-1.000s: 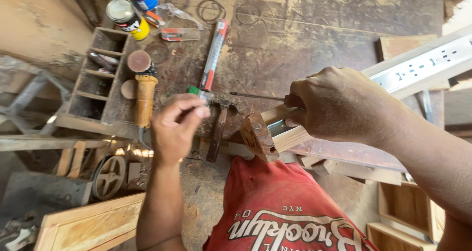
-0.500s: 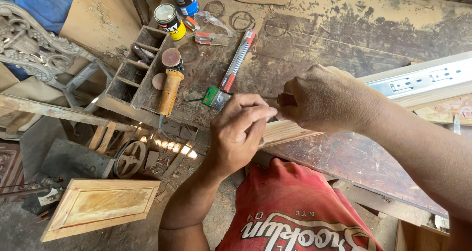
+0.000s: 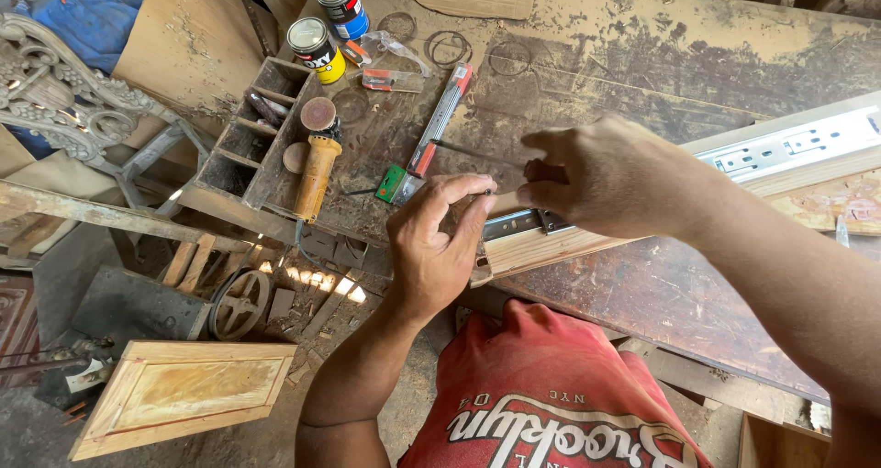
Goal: The person installs metal drawer slides onto a wooden drawer box. They position the slide, align it with pre-drilled holes, and secure it using a screwdriver. The person repeats the process for the opposite side and tests the slide movement.
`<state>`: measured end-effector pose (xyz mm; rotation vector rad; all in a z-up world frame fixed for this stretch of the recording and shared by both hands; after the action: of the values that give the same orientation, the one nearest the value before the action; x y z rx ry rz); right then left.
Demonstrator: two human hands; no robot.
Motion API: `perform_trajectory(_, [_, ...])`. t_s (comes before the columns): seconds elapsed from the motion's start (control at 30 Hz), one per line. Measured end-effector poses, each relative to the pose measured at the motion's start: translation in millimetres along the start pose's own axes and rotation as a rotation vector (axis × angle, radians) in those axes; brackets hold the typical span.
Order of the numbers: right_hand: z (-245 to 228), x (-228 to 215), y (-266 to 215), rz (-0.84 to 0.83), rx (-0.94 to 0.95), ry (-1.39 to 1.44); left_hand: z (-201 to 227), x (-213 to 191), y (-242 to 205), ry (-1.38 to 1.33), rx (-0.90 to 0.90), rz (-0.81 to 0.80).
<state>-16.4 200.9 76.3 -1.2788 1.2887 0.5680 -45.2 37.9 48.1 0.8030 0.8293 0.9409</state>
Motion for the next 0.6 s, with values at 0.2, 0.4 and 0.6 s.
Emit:
perform_trajectory(0.2, [53.8,-6.2,-12.3,0.060,-0.003,0.058,2.3,7.6,-1.9,0.004,-0.057,-0.036])
perform_trajectory(0.4, [93.3,-34.0,-45.4,0.325,-0.292,0.249,13.6,10.7,-0.3,0.012,0.049,-0.119])
perform_trajectory(0.6, [93.6,-36.2,-76.2,0.304,-0.470,0.278,18.3,14.7,0.4,-0.020,0.087,-0.136])
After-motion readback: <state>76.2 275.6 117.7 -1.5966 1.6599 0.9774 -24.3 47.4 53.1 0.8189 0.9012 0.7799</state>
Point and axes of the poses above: each hand's wrist, its own y-axis towards the middle knuckle, its own x-axis out of the palm, z = x × y, the point moved 8 cm from there along y, towards the middle knuckle, and after that the axes turned 14 degrees about x, right-handed, at the moved point
